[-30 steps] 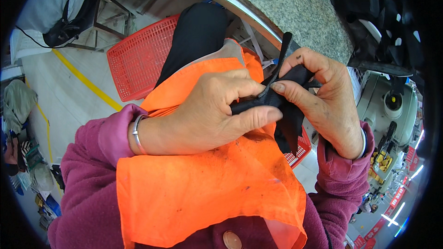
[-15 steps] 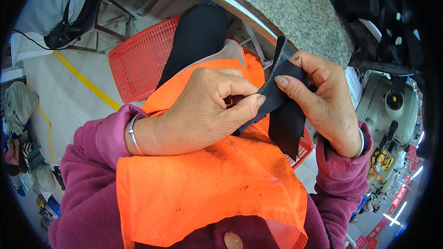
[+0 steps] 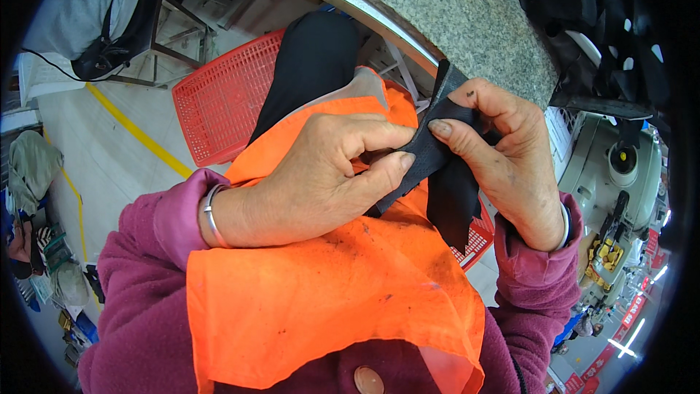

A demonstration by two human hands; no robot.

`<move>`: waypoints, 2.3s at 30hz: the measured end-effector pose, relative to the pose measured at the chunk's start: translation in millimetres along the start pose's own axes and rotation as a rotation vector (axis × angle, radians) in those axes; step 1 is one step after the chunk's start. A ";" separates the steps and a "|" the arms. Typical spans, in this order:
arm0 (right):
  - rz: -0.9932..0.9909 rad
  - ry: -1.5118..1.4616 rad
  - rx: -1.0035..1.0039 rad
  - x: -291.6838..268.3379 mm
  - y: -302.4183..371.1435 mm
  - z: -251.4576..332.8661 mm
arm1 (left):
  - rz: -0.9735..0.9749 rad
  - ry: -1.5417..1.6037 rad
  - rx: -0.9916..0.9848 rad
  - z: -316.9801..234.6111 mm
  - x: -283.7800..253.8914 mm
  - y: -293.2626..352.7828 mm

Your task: The person picks up black shoe components from a table and a red basket, then folds and aligns the parts by hand. They repeatedly inspect seams and edges, place finished pieces back on the table, and continue handling additional components.

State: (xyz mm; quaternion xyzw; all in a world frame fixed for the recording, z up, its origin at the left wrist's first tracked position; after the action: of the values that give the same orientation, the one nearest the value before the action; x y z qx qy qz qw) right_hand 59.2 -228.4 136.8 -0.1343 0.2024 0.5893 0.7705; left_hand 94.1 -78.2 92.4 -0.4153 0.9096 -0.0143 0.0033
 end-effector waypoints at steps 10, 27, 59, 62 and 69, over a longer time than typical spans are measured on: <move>-0.001 0.055 0.035 0.5 -2.1 -0.8 | -0.031 0.015 0.007 -1.7 -0.6 1.5; -0.001 0.183 -0.108 -7.4 -8.8 9.3 | 0.000 0.048 0.038 -0.1 0.2 -0.1; -0.043 0.069 0.002 -7.0 2.0 12.1 | 0.022 0.199 -0.113 8.5 3.0 2.6; -0.038 0.077 -0.006 -6.1 1.6 12.5 | 0.023 0.218 -0.056 6.3 3.7 -1.2; -0.013 0.084 -0.055 -5.5 2.4 17.2 | -0.025 0.241 -0.156 6.2 1.6 -20.7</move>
State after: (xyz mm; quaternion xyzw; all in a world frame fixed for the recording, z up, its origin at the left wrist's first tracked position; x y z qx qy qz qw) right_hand 58.3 -224.8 154.6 -0.1811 0.2174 0.5835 0.7612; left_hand 108.9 -93.2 86.8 -0.4206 0.8966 0.0066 -0.1385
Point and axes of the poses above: each hand's wrist, its own y-axis away from the middle knuckle, its own x-axis out of the palm, z = x × y, the point moved 6 cm from there along -y, towards the middle knuckle, and after that the axes turned 15 degrees about -z, right-handed, at the moved point
